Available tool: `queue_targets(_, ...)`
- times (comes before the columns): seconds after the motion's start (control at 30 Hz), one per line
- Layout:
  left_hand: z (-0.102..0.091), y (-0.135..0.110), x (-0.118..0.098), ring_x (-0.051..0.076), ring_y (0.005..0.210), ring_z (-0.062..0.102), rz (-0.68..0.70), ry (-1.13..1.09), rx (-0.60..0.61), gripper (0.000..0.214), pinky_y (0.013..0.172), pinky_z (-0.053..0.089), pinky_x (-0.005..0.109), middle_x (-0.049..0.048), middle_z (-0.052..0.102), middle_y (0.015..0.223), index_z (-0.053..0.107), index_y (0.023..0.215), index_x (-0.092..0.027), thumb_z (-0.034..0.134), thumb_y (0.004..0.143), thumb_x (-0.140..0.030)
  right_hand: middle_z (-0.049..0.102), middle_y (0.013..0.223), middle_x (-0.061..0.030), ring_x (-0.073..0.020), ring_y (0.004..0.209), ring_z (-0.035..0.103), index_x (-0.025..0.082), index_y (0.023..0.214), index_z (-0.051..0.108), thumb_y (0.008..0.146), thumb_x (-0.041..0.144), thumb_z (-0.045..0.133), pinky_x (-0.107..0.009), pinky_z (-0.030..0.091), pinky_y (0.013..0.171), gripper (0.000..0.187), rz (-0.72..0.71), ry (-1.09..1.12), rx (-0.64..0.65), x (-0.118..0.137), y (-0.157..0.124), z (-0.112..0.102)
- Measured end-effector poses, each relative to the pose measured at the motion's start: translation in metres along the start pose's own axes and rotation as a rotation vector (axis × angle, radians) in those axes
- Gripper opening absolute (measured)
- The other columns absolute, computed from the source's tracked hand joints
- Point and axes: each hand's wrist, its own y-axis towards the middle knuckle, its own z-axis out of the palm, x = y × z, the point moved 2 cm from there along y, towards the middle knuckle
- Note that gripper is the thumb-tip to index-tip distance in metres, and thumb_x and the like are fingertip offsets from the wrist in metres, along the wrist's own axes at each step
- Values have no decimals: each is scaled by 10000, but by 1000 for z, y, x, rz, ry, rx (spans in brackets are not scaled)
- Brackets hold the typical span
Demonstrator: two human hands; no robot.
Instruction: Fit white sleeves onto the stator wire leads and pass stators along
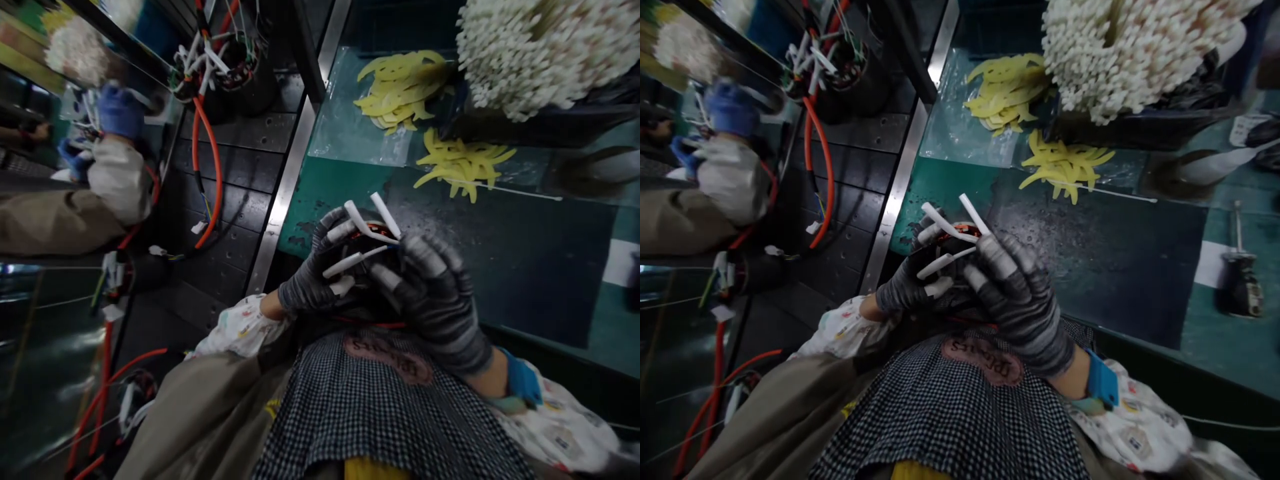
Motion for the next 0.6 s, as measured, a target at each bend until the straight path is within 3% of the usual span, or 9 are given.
queue_targets(0.1,5,8,-15,361,1775,151,70,94,-49,833,1432,336,648,53,310,1838,231,1770,-434,606,1048,-250,605,1687,-79,-354,1594,528,352,1585,625,1095,274,670,-607,475,1319,498,12,-62,61,-13,10,-4)
queue_targets(0.23,7,19,-25,370,1776,138,150,174,20,935,1449,281,669,48,336,1822,157,1795,-455,619,1023,-203,538,1745,-91,-386,1613,512,345,1701,505,1080,425,702,-626,468,1327,657,104,94,161,-37,14,1)
queue_targets(0.3,4,23,-24,386,1774,145,190,181,52,980,1448,283,670,58,368,1811,111,1805,-441,648,1016,-219,541,1739,-108,-400,1604,522,334,1684,533,1027,483,775,-622,481,1318,716,122,135,184,-48,11,2)
queue_targets(0.4,0,25,-20,405,1768,169,225,233,91,963,1449,255,703,63,411,1799,131,1805,-419,666,1020,-262,504,1766,-97,-389,1597,533,352,1558,658,974,550,829,-587,497,1304,640,178,163,238,-59,9,2)
queue_targets(0.6,0,24,-18,380,1758,219,220,234,78,876,1462,251,670,63,442,1776,240,1781,-412,673,1029,-294,617,1664,-107,-370,1568,550,325,1391,762,978,548,816,-575,449,1315,472,239,144,238,-51,7,-4)
